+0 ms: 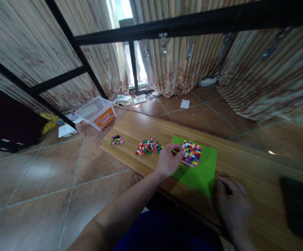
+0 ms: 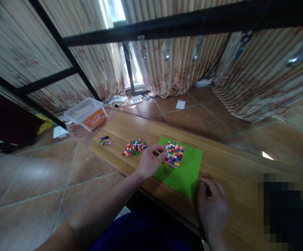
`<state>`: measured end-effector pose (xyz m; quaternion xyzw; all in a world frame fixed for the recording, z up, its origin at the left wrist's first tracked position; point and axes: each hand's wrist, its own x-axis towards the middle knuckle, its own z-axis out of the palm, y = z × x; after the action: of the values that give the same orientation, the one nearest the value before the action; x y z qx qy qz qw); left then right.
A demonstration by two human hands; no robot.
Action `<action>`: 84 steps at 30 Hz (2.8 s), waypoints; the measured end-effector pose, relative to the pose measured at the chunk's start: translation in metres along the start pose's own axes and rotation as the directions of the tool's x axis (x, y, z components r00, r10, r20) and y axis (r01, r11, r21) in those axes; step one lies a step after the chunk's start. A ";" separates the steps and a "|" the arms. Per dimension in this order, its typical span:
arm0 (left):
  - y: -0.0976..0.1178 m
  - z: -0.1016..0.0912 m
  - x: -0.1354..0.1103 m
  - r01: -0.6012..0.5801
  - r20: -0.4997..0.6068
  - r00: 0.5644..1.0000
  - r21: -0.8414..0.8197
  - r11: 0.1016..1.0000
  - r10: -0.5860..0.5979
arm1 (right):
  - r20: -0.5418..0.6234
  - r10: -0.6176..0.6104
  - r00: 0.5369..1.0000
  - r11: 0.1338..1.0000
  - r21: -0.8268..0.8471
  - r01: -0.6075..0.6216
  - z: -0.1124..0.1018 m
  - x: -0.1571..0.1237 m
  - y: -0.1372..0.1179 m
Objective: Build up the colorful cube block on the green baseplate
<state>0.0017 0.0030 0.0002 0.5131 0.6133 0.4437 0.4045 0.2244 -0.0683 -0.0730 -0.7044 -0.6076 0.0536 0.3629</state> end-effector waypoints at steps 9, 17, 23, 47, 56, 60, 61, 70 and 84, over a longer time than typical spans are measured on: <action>0.001 0.005 0.000 -0.008 -0.039 0.999 0.050 0.999 0.010 | -0.001 -0.016 1.000 1.000 -0.018 0.016 -0.001 0.001 -0.002; -0.008 0.007 0.001 -0.012 -0.048 0.999 -0.034 0.999 0.010 | 0.008 -0.047 0.999 0.998 -0.040 0.047 0.001 0.000 0.005; -0.019 -0.003 -0.004 -0.038 -0.070 0.997 -0.060 0.998 0.033 | 0.017 -0.045 0.999 0.998 -0.043 0.045 0.000 0.001 0.006; -0.062 -0.084 -0.023 -0.012 -0.148 0.979 0.643 0.766 0.139 | 0.023 0.012 1.000 0.997 -0.070 -0.010 -0.001 0.001 0.007; -0.052 -0.081 -0.011 0.039 -0.043 0.999 0.823 0.567 -0.008 | 0.036 -0.008 0.999 0.996 -0.089 0.011 0.000 0.001 0.008; -0.044 -0.077 -0.012 -0.023 -0.049 0.995 0.718 0.696 0.084 | 0.024 0.002 1.000 0.996 -0.093 0.000 0.000 0.001 0.005; -0.041 -0.074 -0.012 -0.054 -0.055 0.991 0.656 0.753 0.119 | 0.026 0.003 1.000 0.996 -0.092 0.000 0.000 0.001 0.004; -0.017 -0.026 -0.005 -0.092 -0.026 0.996 -0.099 0.991 0.090 | 0.005 -0.031 0.999 0.998 -0.057 0.032 0.000 0.000 0.004; -0.010 -0.006 -0.006 -0.106 0.009 0.994 -0.149 0.983 0.109 | 0.009 -0.031 0.999 0.999 -0.031 0.031 0.000 0.001 0.001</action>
<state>-0.0053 -0.0048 -0.0077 0.5178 0.5465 0.5048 0.4223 0.2256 -0.0673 -0.0732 -0.7003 -0.6206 0.0415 0.3504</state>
